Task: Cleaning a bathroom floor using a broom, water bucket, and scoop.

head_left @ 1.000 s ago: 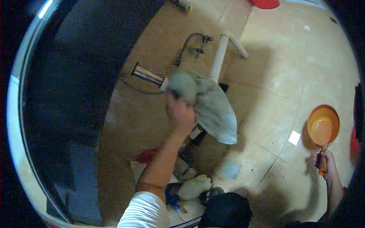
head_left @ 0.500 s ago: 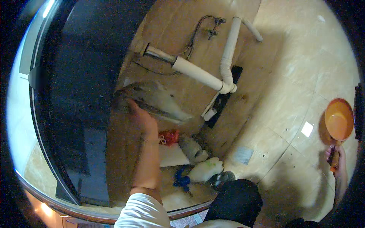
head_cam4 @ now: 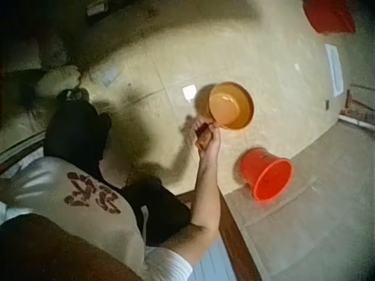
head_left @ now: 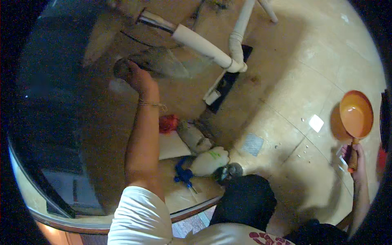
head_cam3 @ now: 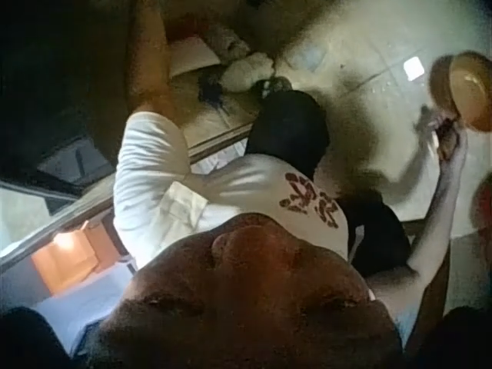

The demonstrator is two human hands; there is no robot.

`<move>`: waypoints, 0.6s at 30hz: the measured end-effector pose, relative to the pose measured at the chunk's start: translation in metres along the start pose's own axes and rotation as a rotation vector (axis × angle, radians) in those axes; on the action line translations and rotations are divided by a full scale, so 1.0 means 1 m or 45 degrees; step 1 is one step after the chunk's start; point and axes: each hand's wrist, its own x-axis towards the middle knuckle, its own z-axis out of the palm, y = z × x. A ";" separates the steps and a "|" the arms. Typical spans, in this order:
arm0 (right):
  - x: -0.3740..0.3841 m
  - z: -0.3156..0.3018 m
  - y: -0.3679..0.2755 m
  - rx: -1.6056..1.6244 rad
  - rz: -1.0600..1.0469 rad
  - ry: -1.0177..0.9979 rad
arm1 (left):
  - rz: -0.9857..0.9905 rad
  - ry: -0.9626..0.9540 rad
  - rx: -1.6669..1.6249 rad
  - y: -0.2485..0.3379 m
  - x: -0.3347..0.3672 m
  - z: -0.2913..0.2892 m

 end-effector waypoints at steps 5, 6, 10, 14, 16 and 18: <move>-0.013 0.020 -0.007 -0.052 0.137 0.017 | -0.349 0.094 -1.184 -0.015 -0.039 0.005; -0.020 0.021 -0.015 -0.114 0.124 0.081 | -0.404 0.082 -1.188 -0.001 -0.055 -0.002; -0.018 0.018 -0.012 -0.133 0.154 0.090 | -0.726 -0.153 -1.340 -0.034 -0.071 0.004; -0.014 0.017 -0.011 -0.159 0.170 0.096 | -0.701 -0.275 -1.095 -0.126 -0.077 0.024; -0.016 0.015 -0.010 -0.141 0.135 0.018 | -0.598 -0.342 -0.875 -0.152 -0.080 0.032; -0.017 0.017 -0.010 -0.173 0.134 0.024 | -0.486 -0.415 -0.655 -0.177 -0.089 0.037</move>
